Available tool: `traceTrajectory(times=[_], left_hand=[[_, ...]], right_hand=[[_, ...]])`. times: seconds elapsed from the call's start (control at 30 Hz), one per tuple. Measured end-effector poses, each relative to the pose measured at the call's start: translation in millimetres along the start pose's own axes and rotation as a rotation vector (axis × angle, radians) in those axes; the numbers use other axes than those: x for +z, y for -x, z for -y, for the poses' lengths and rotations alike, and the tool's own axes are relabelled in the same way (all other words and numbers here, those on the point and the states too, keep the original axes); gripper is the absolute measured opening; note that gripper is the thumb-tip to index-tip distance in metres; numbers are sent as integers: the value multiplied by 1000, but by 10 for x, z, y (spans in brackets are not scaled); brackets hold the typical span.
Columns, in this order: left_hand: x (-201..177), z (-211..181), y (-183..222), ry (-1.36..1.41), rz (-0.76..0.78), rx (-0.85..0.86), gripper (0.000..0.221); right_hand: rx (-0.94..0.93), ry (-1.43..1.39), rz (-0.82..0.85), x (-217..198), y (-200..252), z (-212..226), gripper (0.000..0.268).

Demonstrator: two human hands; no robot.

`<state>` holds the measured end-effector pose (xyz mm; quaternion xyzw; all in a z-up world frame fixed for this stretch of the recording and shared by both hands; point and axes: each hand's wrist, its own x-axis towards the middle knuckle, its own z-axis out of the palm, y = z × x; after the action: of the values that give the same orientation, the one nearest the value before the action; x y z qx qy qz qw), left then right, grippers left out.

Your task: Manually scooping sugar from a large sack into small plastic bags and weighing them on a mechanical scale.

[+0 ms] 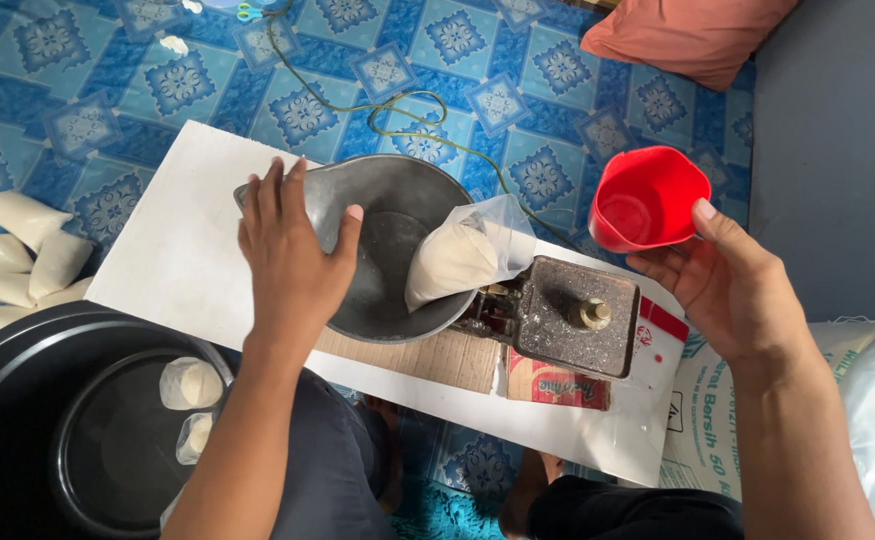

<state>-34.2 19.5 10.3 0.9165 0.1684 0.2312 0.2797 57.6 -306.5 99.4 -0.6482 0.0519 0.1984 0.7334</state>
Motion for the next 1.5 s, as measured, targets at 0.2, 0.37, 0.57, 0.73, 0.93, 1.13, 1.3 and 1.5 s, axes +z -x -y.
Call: traceTrajectory(times=[0.2,0.37,0.57,0.73,0.93,1.13,1.3,1.5], left_hand=[[6,86,-10,-65,163,-151,69],[99,207,-12,-70,193,-172,73],[99,205,-3,-87,147,-137,69],[41,138,-3,-92,128,-120,65],[44,129,-7,-84,103,-101,63],[-82,-51,-29,33,-45,71,43],[-202,-499,132,432,-166,413,14],[382,-895,1010,611,32,1059,7]], right_hand=[[6,0,-13,-15,-11,-14,61],[-3,3,-7,-50,-27,-37,62],[-1,30,-22,18,22,19,63],[-2,38,-17,24,19,19,63],[-5,49,-10,25,19,25,65],[2,25,-12,2,4,1,64],[-8,6,-4,-15,7,-4,63],[-5,-16,10,-80,-37,-66,64]])
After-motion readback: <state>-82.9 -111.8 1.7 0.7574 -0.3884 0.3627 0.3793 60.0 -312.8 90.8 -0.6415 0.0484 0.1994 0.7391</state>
